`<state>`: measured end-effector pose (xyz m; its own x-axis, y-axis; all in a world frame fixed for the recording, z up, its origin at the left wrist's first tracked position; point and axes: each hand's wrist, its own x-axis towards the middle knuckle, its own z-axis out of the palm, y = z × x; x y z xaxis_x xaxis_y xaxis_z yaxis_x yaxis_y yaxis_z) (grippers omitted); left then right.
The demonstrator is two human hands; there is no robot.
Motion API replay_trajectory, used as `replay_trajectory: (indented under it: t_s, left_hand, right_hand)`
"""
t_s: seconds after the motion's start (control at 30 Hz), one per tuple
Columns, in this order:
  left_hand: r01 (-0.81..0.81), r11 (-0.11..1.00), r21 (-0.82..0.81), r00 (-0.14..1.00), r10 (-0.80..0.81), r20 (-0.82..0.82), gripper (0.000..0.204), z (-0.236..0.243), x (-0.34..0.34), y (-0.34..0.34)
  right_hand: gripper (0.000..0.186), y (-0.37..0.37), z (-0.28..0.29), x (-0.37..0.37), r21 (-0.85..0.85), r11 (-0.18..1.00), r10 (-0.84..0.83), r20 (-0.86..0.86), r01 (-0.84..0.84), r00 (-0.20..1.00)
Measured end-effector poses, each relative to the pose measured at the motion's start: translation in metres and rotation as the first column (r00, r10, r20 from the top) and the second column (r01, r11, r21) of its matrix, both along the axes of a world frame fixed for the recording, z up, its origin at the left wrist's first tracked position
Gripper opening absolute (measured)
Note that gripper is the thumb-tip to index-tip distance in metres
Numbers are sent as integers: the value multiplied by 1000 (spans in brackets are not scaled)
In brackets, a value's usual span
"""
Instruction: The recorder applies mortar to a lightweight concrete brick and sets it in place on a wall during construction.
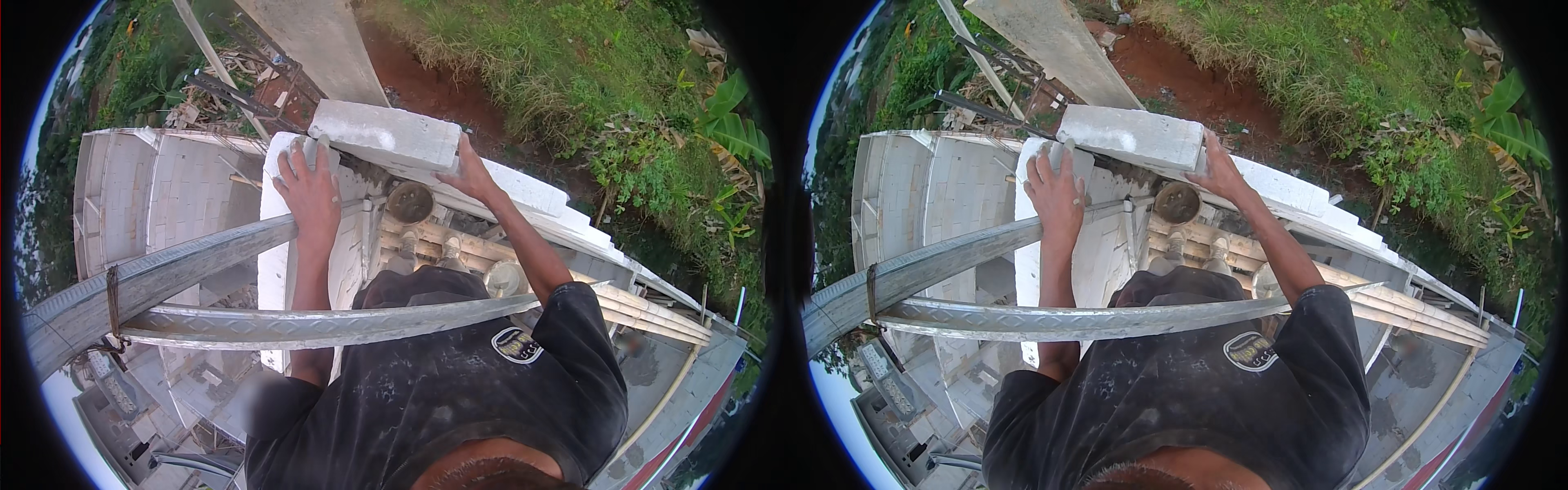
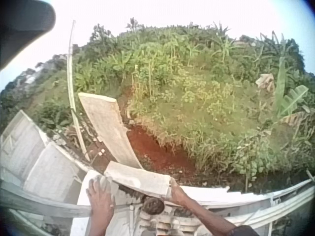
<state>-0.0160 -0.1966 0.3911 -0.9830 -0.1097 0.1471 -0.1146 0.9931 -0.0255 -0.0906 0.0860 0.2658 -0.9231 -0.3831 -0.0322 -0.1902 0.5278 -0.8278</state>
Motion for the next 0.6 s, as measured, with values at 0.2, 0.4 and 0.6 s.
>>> replay_trajectory:
  t_s: [0.2, 0.4, 0.6]
  left_hand:
    - [13, 1000, -7, 1000, -13, -9, 65, -6, 3, -3]
    - [-13, 998, 57, 1000, 12, 26, 65, -1, 5, -1]
    - [120, 987, 103, 989, -109, -103, 61, -2, 20, 10]
  right_hand:
    - [106, 7, 4, 4, 17, 1000, 24, -54, -23, 998]
    - [108, 7, -4, 0, 47, 998, 53, 2, -53, 999]
    - [99, 9, 16, 7, 85, 996, 9, 3, -9, 1000]
